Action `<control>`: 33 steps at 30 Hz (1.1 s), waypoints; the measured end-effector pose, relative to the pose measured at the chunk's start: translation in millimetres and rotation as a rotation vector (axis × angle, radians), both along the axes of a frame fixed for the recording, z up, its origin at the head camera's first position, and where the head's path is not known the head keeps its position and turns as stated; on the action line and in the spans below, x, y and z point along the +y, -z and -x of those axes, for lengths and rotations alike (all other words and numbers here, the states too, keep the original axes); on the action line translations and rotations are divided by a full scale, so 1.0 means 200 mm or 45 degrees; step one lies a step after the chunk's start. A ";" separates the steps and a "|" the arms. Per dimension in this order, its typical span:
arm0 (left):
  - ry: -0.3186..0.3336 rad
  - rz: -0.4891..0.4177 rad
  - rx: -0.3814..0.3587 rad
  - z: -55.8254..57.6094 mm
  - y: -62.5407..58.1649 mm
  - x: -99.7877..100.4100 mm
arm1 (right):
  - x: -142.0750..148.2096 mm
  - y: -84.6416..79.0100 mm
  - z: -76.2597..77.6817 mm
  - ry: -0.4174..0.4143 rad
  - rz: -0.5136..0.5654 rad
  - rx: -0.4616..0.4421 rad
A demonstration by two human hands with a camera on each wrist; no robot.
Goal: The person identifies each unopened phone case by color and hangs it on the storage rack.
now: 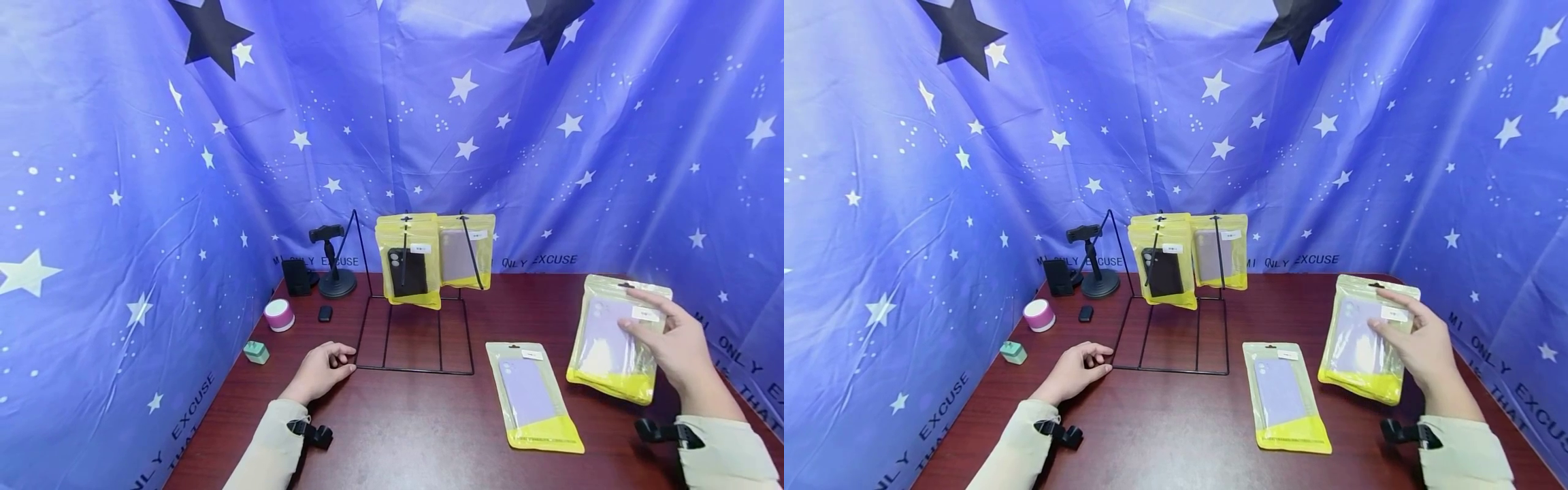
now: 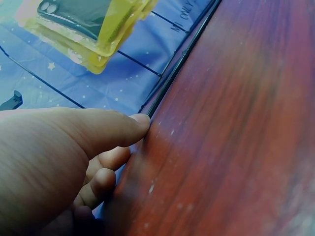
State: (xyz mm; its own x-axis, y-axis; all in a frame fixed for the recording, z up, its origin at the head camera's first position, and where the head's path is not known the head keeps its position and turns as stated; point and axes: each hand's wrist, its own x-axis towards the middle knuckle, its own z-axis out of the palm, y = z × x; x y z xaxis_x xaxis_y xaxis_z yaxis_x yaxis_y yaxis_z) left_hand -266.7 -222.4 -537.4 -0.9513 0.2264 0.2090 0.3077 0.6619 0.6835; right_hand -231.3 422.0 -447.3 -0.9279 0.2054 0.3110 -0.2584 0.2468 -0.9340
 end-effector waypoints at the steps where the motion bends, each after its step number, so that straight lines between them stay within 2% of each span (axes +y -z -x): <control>1: -0.001 0.001 0.002 0.00 0.00 0.00 | -0.01 -0.02 0.00 -0.032 0.038 0.003; 4: -0.007 0.005 0.005 0.00 0.00 0.00 | -0.05 -0.09 0.01 -0.102 0.158 0.026; 7: -0.014 0.008 0.001 0.00 0.00 0.00 | -0.09 -0.14 0.03 -0.138 0.221 0.088; 17: -0.021 0.021 -0.006 -0.01 0.00 0.00 | -0.26 -0.32 0.06 -0.263 0.259 0.303; 25: -0.019 0.025 -0.011 -0.01 0.00 0.01 | -0.39 -0.41 0.07 -0.310 0.262 0.424; 33: -0.016 0.015 -0.012 0.00 -0.01 0.01 | -0.48 -0.48 0.05 -0.345 0.390 0.627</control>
State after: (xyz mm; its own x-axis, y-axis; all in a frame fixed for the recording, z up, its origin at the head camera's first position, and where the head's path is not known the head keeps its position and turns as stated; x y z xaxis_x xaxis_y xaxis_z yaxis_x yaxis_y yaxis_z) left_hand -266.5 -220.9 -535.7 -0.9560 0.2167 0.1977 0.2930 0.6737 0.6785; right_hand -242.2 326.7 -350.5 -0.7226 0.1305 0.6789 -0.6913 -0.1466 -0.7076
